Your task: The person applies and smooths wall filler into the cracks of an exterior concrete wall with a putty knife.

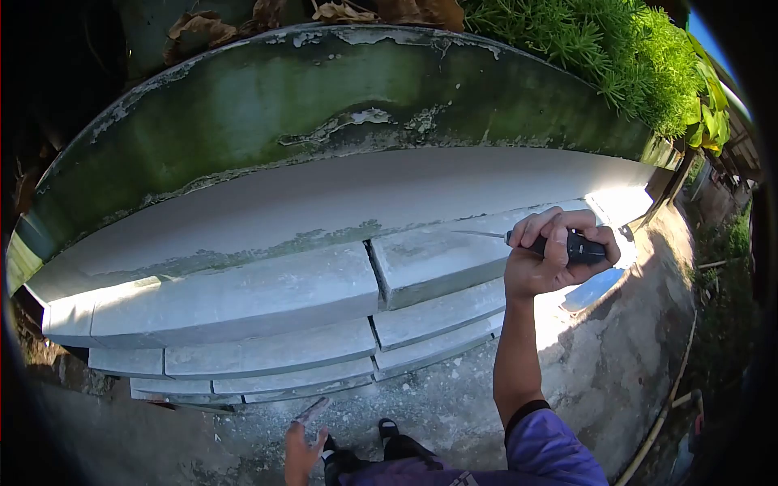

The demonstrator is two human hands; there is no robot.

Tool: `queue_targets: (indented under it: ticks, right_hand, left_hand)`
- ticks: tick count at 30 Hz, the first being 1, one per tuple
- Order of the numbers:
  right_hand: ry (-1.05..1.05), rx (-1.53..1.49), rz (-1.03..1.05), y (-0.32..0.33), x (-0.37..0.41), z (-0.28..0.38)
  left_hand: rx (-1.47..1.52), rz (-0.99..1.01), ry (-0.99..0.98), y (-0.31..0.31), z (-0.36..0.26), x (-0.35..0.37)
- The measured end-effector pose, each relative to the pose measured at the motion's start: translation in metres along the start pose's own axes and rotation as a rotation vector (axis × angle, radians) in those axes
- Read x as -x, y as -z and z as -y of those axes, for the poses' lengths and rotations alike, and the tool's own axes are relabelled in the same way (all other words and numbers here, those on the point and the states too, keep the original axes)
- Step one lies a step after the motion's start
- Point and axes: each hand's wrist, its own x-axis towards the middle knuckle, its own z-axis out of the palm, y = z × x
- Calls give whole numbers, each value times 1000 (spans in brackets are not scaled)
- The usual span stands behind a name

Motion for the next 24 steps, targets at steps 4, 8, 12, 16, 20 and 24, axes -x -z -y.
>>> queue_targets:
  ticks: [4,8,12,16,20,24]
  right_hand:
    - [-31,243,105,-11,28,-52]
    - [110,20,-17,-10,7,-30]
    - [-5,395,48,-2,31,-66]
    - [37,97,-95,-16,11,-31]
    - [-75,413,-110,-8,22,-58]
    - [-13,224,-183,-19,9,-29]
  left_hand:
    - [-15,71,46,-8,6,10]
    - [-55,76,53,-4,15,14]
    - [-89,105,48,-1,38,16]
    - [-123,118,78,8,46,13]
    - [-130,128,109,12,53,10]
    - [-96,156,54,22,38,-3]
